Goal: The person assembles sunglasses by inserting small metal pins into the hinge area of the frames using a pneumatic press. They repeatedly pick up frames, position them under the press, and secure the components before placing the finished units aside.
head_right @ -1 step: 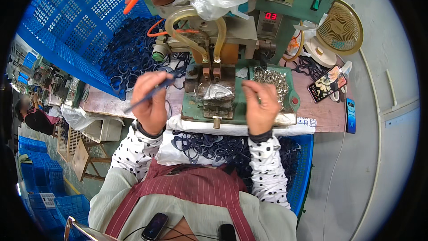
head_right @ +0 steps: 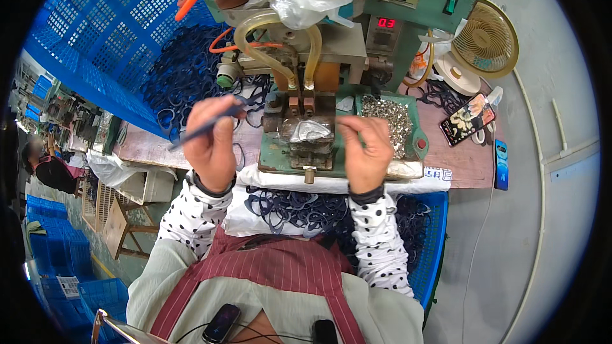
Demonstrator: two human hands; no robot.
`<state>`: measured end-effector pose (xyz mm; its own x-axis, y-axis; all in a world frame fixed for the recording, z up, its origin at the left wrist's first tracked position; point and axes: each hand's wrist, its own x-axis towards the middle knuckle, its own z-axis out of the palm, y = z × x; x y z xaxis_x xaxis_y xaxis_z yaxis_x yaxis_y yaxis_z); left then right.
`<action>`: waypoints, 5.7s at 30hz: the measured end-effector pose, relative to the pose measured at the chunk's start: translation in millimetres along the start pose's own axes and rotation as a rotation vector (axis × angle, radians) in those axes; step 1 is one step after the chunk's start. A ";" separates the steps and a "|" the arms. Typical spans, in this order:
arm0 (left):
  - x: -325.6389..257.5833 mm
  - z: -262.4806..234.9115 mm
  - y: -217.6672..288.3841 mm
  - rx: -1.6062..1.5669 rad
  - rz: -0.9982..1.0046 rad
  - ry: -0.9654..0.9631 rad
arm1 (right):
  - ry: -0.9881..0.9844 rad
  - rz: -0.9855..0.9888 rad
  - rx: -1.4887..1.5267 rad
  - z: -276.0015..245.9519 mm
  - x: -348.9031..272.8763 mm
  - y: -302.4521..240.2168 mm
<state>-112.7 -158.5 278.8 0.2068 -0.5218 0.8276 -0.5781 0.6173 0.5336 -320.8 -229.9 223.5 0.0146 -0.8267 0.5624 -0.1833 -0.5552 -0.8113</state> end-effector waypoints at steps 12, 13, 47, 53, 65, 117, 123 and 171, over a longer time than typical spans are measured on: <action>20.7 5.8 -3.5 -0.132 -0.252 0.046 | -0.030 -0.024 0.082 23.3 -4.6 -16.7; 21.6 5.4 -2.8 -0.132 -0.265 0.047 | -0.024 -0.040 0.037 24.3 -4.3 -17.2; -48.9 41.4 -12.7 -0.148 0.471 -0.490 | -0.240 0.105 -1.004 -83.1 -14.8 105.5; -55.6 33.1 -9.9 -0.010 0.498 -0.496 | -0.083 0.091 -0.619 -67.2 -1.1 123.5; -128.8 -100.2 -205.7 1.412 -0.278 0.092 | 0.183 0.079 -0.629 -57.7 -15.2 124.2; 27.5 -3.6 -4.7 -0.472 -0.413 0.003 | -0.214 0.458 0.252 21.9 17.1 -29.5; -4.9 -2.2 4.6 0.053 0.282 -0.255 | -0.156 0.366 0.264 27.4 13.7 -27.0; -44.5 -55.3 -99.1 0.466 -0.002 -0.099 | 0.069 0.126 -0.486 -58.4 -6.6 112.1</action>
<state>-20.9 -164.0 198.7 0.1455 -0.5904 0.7939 -0.8748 0.2980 0.3820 -398.8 -281.3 138.2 -0.0992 -0.8672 0.4879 -0.6157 -0.3317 -0.7148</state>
